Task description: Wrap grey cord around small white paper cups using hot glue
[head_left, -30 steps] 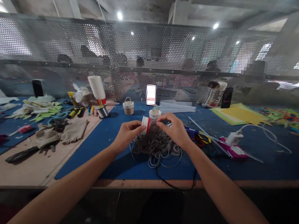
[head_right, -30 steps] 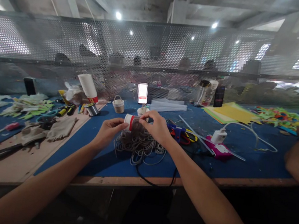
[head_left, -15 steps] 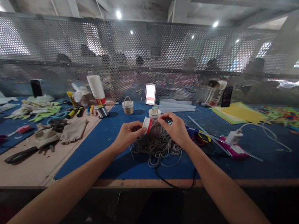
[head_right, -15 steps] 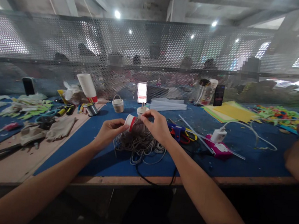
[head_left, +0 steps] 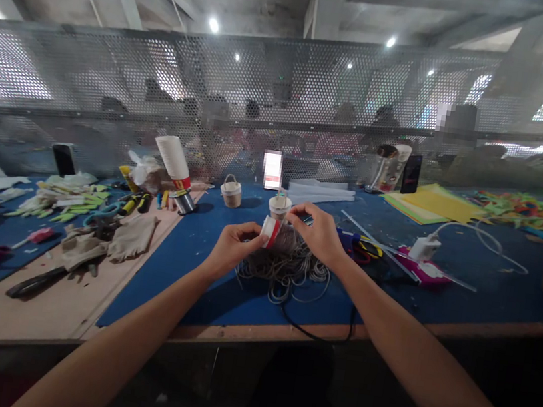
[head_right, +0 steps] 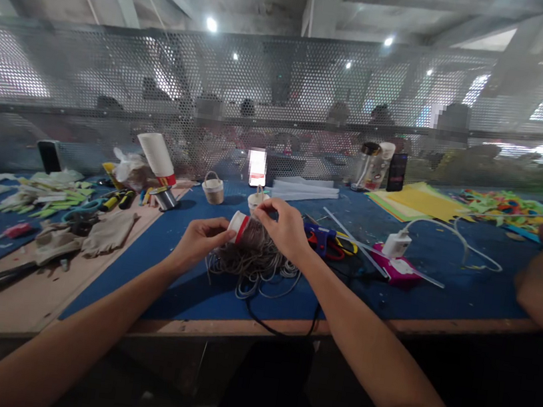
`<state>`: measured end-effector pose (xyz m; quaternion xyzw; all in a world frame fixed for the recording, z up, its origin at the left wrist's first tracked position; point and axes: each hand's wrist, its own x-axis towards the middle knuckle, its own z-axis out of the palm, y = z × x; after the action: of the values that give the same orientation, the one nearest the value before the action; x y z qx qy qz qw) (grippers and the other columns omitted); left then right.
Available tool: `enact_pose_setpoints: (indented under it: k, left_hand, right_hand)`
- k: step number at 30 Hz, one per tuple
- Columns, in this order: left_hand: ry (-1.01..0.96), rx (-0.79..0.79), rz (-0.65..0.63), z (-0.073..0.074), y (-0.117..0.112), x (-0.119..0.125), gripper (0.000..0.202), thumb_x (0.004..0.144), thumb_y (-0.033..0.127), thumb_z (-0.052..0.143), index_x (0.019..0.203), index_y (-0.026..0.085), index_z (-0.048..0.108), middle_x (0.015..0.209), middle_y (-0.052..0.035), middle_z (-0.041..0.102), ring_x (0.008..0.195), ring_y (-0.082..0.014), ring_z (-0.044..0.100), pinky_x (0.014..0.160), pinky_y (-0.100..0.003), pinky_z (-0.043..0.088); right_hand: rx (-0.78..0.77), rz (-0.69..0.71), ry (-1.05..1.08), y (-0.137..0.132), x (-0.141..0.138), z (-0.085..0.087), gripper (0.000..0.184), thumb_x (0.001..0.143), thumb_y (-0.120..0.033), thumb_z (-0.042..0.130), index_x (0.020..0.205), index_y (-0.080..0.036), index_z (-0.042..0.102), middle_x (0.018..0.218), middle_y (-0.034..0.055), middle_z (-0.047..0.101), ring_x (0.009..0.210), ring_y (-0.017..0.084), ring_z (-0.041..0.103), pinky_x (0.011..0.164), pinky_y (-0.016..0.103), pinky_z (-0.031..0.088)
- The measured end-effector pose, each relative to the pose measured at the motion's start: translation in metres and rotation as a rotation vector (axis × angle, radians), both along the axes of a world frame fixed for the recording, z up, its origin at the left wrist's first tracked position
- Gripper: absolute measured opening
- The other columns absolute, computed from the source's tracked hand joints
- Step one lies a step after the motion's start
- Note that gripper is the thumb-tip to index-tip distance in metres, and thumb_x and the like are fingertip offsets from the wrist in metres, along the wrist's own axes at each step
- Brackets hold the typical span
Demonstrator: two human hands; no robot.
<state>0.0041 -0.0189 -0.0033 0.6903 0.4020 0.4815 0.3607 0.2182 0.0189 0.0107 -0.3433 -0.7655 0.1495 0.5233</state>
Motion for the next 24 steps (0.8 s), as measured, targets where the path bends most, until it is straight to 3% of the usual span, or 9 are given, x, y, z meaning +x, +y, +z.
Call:
enact_pose_setpoints:
  k: [11, 19, 24]
  left_hand:
    - [0.016, 0.005, -0.052, 0.003, -0.002, 0.001, 0.023, 0.081, 0.035, 0.069, 0.075, 0.013, 0.071, 0.07, -0.0007, 0.06, 0.064, -0.0112, 0.048, 0.059, -0.022, 0.037]
    - [-0.034, 0.032, 0.096, -0.005, 0.007, -0.003, 0.023, 0.082, 0.036, 0.07, 0.083, 0.013, 0.074, 0.074, -0.0014, 0.067, 0.066, -0.0124, 0.054, 0.063, -0.023, 0.039]
    - [-0.092, 0.061, 0.169, -0.007, 0.012, -0.006, 0.026, 0.081, 0.037, 0.071, 0.088, 0.013, 0.075, 0.079, -0.0029, 0.07, 0.07, -0.0142, 0.057, 0.065, -0.024, 0.042]
  right_hand:
    - [0.007, -0.047, -0.051, 0.005, -0.001, -0.006, 0.012, 0.09, -0.032, 0.063, 0.091, -0.021, 0.068, 0.09, 0.0033, 0.074, 0.084, 0.019, 0.068, 0.079, 0.032, 0.049]
    - [-0.034, 0.058, 0.035, -0.002, 0.004, 0.004, 0.017, 0.089, -0.036, 0.065, 0.092, -0.02, 0.071, 0.091, 0.003, 0.074, 0.085, 0.018, 0.067, 0.083, 0.03, 0.05]
    - [-0.024, 0.188, -0.091, -0.017, 0.006, 0.008, 0.024, 0.096, -0.038, 0.055, 0.092, -0.022, 0.073, 0.094, 0.0037, 0.074, 0.091, 0.018, 0.068, 0.086, 0.031, 0.05]
